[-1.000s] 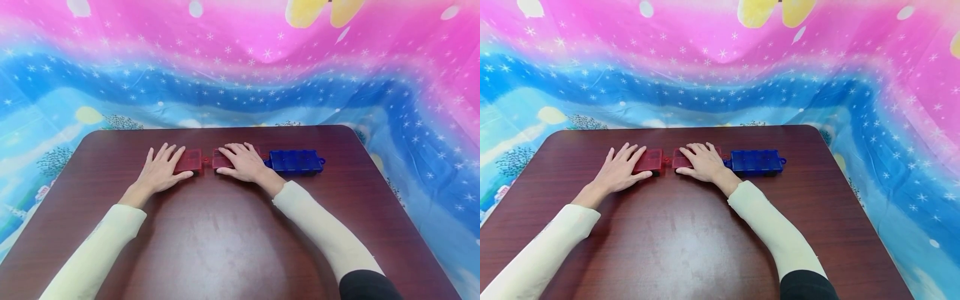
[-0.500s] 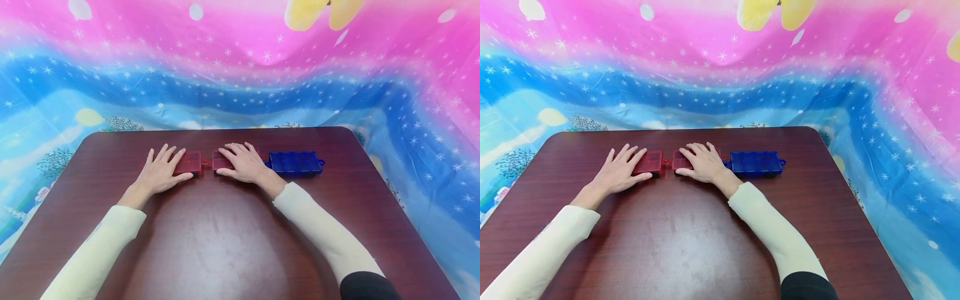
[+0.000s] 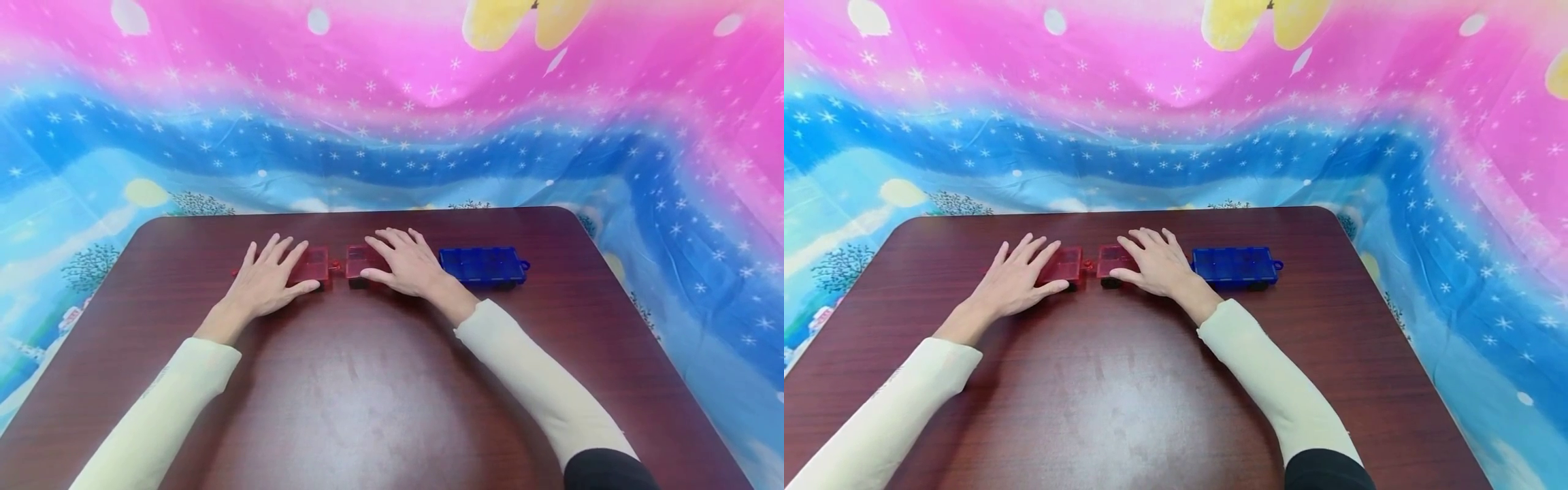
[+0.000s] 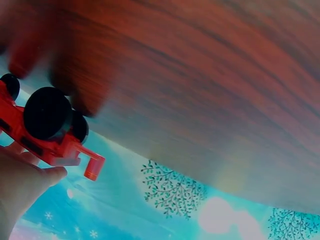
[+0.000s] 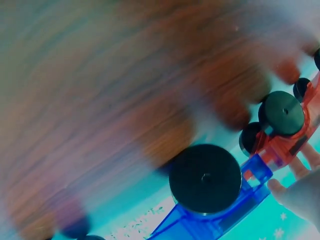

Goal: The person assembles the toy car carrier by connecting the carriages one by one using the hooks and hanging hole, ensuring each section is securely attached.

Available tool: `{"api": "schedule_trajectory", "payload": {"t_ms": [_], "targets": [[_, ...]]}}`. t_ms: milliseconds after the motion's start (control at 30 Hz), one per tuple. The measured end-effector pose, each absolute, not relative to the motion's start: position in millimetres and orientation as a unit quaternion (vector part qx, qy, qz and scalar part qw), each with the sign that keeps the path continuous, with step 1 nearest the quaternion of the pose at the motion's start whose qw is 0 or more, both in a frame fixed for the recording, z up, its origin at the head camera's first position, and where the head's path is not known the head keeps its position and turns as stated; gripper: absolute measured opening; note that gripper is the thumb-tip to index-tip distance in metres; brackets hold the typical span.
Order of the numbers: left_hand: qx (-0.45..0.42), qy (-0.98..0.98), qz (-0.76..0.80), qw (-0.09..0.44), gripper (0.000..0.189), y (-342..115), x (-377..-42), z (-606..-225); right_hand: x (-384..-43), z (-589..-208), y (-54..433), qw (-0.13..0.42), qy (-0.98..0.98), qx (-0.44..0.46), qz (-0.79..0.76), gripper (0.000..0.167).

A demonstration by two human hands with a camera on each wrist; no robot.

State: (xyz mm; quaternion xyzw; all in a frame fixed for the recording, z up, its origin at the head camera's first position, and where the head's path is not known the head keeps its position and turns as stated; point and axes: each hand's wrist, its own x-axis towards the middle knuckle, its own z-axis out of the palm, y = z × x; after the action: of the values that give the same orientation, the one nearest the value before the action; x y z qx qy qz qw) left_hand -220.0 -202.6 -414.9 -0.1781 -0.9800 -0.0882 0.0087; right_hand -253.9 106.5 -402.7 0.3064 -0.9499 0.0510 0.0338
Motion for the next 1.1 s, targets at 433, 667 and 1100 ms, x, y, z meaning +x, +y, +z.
{"api": "schedule_trajectory", "payload": {"t_ms": [433, 667, 1100], "targets": [[-0.193, -0.977, -0.080, 0.041, 0.088, -178, -219, -408, -247, -397, 130, 0.059, -0.956, 0.287, 0.029, 0.079], [-0.204, -0.974, -0.080, 0.049, 0.086, -164, -218, -403, -243, -392, 145, 0.063, -0.961, 0.267, 0.030, 0.079], [-0.218, -0.971, -0.084, 0.052, 0.085, -136, -218, -402, -234, -389, 178, 0.082, -0.963, 0.253, 0.046, 0.078]]}}
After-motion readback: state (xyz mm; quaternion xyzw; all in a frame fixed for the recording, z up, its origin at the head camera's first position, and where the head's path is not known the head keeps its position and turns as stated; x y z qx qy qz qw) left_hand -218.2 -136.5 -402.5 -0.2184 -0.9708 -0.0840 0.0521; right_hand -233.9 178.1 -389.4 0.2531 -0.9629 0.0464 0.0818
